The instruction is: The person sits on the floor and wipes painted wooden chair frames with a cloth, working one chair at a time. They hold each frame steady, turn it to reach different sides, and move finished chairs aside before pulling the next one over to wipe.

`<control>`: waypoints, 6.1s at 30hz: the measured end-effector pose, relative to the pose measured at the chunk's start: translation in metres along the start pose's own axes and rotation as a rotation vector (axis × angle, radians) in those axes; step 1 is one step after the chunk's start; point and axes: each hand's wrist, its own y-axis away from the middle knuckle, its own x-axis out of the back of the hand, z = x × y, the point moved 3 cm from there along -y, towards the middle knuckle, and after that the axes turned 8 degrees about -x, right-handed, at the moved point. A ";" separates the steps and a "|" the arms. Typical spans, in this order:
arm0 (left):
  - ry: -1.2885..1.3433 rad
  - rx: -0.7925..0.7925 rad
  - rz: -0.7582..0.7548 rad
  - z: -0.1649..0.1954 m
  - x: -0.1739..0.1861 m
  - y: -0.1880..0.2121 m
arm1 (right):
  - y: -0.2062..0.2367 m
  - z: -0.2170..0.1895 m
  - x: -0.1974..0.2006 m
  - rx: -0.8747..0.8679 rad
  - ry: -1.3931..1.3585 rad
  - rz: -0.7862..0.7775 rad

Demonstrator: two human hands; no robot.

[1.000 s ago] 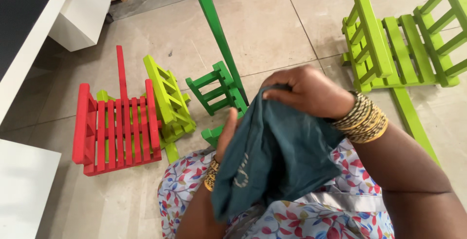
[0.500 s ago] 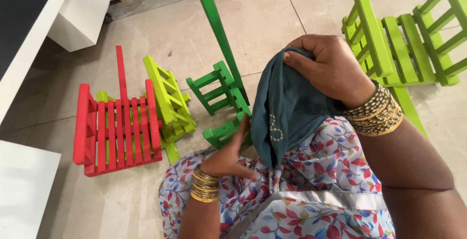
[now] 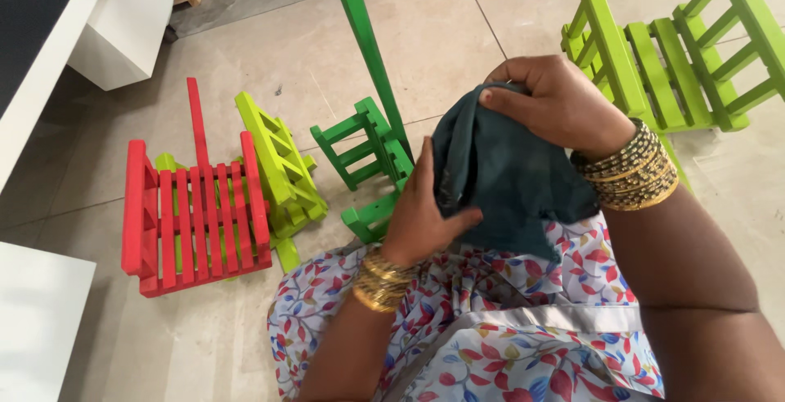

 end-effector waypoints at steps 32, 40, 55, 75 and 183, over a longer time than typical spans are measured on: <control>1.243 0.824 -0.258 -0.023 -0.013 0.023 | 0.030 0.018 -0.024 0.238 0.308 0.230; 0.947 0.840 -0.385 -0.053 -0.048 0.073 | 0.037 0.038 -0.102 -0.045 0.043 -0.491; 1.444 0.962 0.691 0.005 -0.057 0.062 | 0.094 0.078 -0.156 -0.071 -0.421 -0.022; -0.253 0.532 -0.079 -0.062 -0.046 0.055 | -0.074 0.079 -0.109 0.105 -0.637 0.330; -0.266 0.423 -0.204 -0.125 -0.131 0.061 | -0.018 0.101 -0.176 0.146 -0.223 0.798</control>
